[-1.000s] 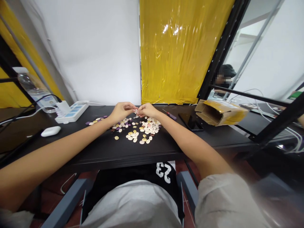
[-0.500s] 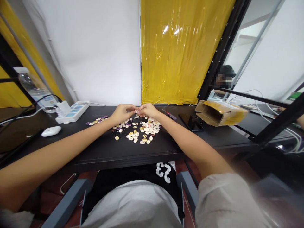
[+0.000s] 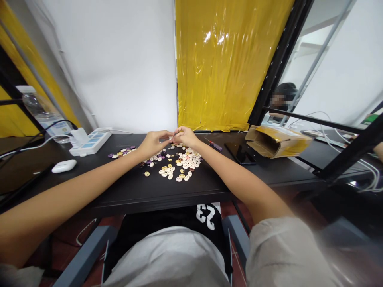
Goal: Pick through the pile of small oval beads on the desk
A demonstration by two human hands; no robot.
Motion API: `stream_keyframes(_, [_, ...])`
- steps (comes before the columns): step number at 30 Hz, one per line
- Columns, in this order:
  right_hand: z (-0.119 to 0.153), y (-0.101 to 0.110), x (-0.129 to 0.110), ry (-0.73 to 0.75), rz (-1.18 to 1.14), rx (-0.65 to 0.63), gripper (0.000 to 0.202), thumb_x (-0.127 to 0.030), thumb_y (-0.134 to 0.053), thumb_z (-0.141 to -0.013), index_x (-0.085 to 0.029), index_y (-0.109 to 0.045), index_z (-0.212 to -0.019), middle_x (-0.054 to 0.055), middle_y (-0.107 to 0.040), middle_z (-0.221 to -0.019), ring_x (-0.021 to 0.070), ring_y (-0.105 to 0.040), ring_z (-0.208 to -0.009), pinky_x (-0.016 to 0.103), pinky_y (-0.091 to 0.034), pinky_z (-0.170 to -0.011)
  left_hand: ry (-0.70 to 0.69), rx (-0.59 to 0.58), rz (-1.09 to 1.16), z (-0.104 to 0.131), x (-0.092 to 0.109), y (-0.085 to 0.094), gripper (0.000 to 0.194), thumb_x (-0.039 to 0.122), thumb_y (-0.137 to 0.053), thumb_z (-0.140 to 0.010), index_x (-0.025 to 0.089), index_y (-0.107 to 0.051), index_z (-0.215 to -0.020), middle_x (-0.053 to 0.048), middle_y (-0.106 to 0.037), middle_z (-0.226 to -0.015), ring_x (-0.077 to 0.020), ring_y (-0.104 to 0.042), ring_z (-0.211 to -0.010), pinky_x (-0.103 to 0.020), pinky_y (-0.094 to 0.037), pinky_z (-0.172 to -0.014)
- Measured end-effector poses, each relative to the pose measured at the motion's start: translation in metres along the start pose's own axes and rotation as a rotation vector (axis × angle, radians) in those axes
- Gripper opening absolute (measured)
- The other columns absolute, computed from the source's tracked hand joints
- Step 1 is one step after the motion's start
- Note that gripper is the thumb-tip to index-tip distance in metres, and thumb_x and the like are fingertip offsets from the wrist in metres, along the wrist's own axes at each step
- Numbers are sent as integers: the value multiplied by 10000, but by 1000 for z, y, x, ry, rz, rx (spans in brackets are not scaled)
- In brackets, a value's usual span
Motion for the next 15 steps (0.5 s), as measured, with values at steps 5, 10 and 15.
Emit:
stream_keyframes(5, [0, 1, -2, 17, -19, 17, 387, -143, -773, -545, -185, -510, -826, -24, -680, -596, 153, -650, -583, 282, -533, -600, -2, 37, 20, 0, 2, 1, 184, 264, -634, -838, 177, -706, -984, -62, -756, -971, -193, -703, -898, -320, -554, -879])
stream_keyframes(10, [1, 0, -4, 15, -22, 17, 374, -153, -770, -549, -184, -516, -822, -21, -678, -599, 160, -657, -594, 285, -533, -603, 7, 31, 11, 0, 2, 3, 192, 296, -635, -840, 182, -709, -976, -56, -755, -983, -191, -700, -903, -318, -550, -894])
stream_keyframes(15, [2, 1, -5, -17, -30, -3, 396, -161, -789, -542, -183, -510, -823, -4, -674, -592, 166, -655, -594, 262, -508, -567, -12, -9, 1, 0, 0, 3, 195, 286, -605, -855, 208, -725, -988, -43, -754, -1014, -192, -697, -941, -314, -532, -916])
Point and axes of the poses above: each hand's wrist, its own z-axis away from the middle knuckle, its own y-axis out of the back of the hand, x = y × z, the point moved 3 cm from there along -z, towards the middle knuckle
